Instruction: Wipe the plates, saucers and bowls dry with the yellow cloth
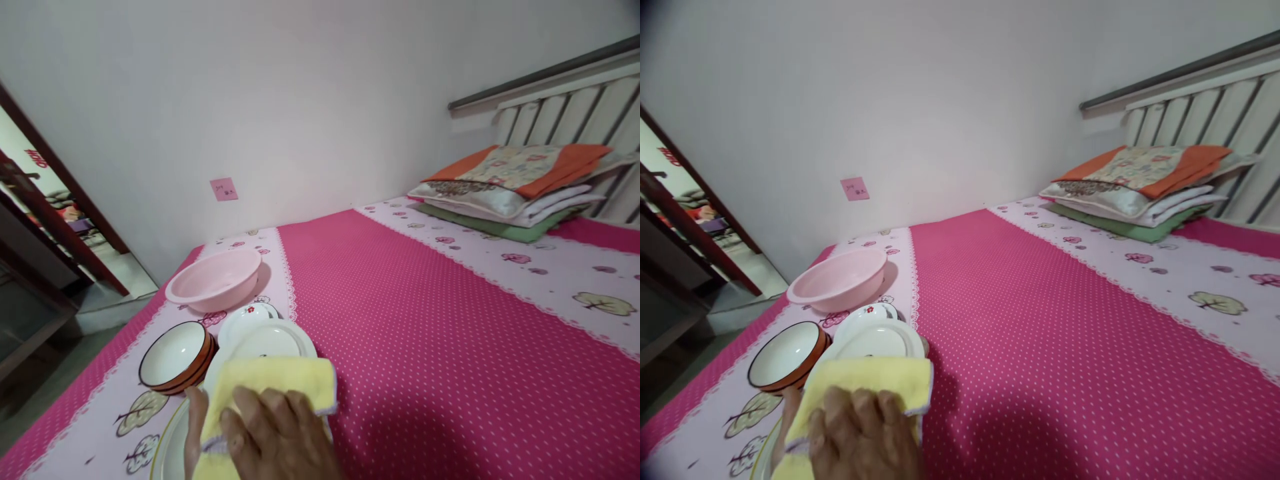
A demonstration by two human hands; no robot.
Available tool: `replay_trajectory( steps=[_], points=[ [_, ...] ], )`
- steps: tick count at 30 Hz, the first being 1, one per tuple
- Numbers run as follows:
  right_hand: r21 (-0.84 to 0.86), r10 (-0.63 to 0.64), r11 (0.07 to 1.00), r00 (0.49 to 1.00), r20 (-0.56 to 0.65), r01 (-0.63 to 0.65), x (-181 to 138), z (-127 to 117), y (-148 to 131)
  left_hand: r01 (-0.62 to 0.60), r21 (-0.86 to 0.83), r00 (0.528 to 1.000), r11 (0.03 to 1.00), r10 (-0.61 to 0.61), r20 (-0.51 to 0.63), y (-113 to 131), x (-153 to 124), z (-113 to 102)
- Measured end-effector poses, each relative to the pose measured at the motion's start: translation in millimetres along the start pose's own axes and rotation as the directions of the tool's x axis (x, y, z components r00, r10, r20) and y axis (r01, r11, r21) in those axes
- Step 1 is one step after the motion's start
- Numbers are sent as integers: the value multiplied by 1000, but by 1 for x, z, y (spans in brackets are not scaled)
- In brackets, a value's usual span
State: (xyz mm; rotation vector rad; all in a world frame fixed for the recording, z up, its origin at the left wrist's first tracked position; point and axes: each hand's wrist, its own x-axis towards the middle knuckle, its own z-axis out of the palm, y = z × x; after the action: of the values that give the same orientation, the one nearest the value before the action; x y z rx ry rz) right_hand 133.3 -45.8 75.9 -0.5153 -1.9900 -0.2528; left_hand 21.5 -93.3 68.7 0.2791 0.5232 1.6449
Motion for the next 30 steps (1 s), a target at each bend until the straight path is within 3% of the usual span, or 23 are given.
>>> replay_trajectory(
  steps=[2,5,9,11,13,15,16,18,20,22,24,26,28,30],
  points=[
    [-20,27,999,1000,5,-27,4,-5,7,15,-7,992,1000,-14,128,3,18,-11],
    [12,1,1000,1000,25,-1,12,-19,20,-21,-27,963,999,27,269,1,26,-5],
    [52,-54,997,998,6,54,23,-44,39,-233,-61,949,971,240,204,-13,22,22],
    [126,17,992,1000,-11,-15,25,-57,54,-292,-30,944,956,293,149,-23,23,31],
    [236,175,960,982,-78,-152,25,-68,75,-244,58,960,968,232,158,-33,28,37],
    [332,418,874,897,-143,-354,21,-75,102,-189,184,970,965,154,190,-42,35,41],
    [402,580,768,807,-110,-498,18,-78,117,-167,260,975,951,120,188,-47,38,42],
    [576,818,454,574,32,-679,11,-78,146,-135,410,988,902,92,124,-58,44,43],
    [714,930,191,357,88,-674,2,-74,170,-85,524,996,848,91,15,-71,50,43],
    [802,969,26,212,126,-597,-6,-68,186,-55,562,994,825,98,-47,-87,56,44],
    [842,974,-77,140,177,-533,-12,-60,194,-61,539,995,840,97,-39,-104,61,46],
    [853,964,-154,114,240,-499,-16,-53,195,-77,512,995,855,98,-16,-117,66,48],
    [847,941,-219,124,314,-484,-20,-46,192,-99,502,990,859,137,-38,-125,69,50],
    [824,903,-269,168,396,-498,-23,-40,189,-115,500,976,858,191,-105,-127,72,49]
  ],
)
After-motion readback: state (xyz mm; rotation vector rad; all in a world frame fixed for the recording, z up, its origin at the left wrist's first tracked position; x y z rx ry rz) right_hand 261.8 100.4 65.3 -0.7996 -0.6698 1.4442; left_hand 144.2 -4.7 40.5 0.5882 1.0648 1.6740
